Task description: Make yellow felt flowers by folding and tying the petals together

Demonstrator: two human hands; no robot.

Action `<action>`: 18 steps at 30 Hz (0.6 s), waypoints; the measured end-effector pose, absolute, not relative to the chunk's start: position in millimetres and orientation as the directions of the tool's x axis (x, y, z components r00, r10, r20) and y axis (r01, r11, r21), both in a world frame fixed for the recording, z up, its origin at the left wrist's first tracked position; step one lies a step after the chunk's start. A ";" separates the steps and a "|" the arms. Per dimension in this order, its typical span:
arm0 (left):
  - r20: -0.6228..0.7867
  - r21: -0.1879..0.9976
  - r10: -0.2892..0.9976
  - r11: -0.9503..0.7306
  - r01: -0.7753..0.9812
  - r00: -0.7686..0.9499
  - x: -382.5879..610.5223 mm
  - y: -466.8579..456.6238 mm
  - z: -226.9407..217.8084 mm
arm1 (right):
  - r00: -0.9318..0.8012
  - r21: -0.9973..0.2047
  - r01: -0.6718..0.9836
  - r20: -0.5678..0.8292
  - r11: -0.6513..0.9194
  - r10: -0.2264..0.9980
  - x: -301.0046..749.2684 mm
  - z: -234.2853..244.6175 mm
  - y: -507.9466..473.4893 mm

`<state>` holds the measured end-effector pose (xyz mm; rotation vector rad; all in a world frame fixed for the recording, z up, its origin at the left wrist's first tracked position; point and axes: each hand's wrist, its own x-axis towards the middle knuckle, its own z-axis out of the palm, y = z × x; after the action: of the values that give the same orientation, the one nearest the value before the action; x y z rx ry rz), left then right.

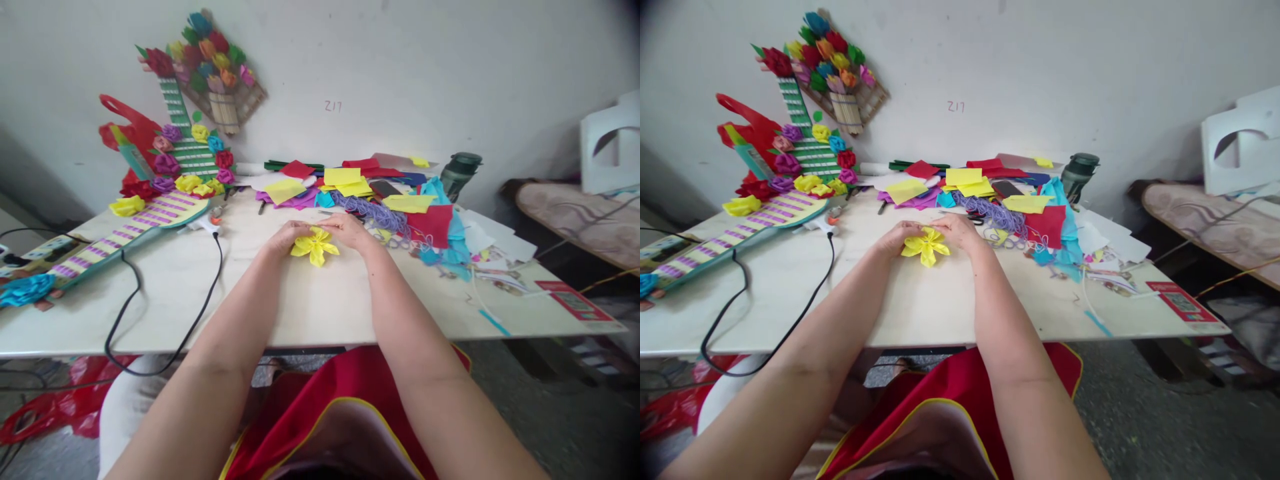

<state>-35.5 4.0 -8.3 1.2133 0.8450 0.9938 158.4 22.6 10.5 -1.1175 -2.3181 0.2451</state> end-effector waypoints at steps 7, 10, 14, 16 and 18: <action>-0.022 0.990 0.950 0.064 -0.128 0.311 -33.3 -0.4 -3.2 | -0.475 -0.414 0.680 0.381 0.605 0.794 158.7 12.4 19.3; -0.035 0.988 0.950 0.079 -0.130 0.310 -32.0 -2.6 -0.6 | -0.429 -0.438 0.711 0.350 0.551 0.833 157.7 17.1 14.0; -0.049 0.988 0.950 0.091 -0.122 0.308 -31.6 -4.1 0.7 | -0.384 -0.425 0.761 0.313 0.489 0.869 154.4 23.9 7.2; -0.051 0.987 0.954 0.093 -0.129 0.297 -31.6 -3.7 0.5 | -0.376 -0.410 0.774 0.315 0.482 0.871 152.9 24.9 6.1; -0.049 0.987 0.958 0.090 -0.134 0.281 -31.5 -3.0 0.3 | -0.384 -0.400 0.772 0.327 0.494 0.864 152.0 23.6 6.9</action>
<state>-31.5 -3.0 0.3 1.1720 0.9313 1.0183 152.0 6.9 23.6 -1.3448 -2.2487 0.2476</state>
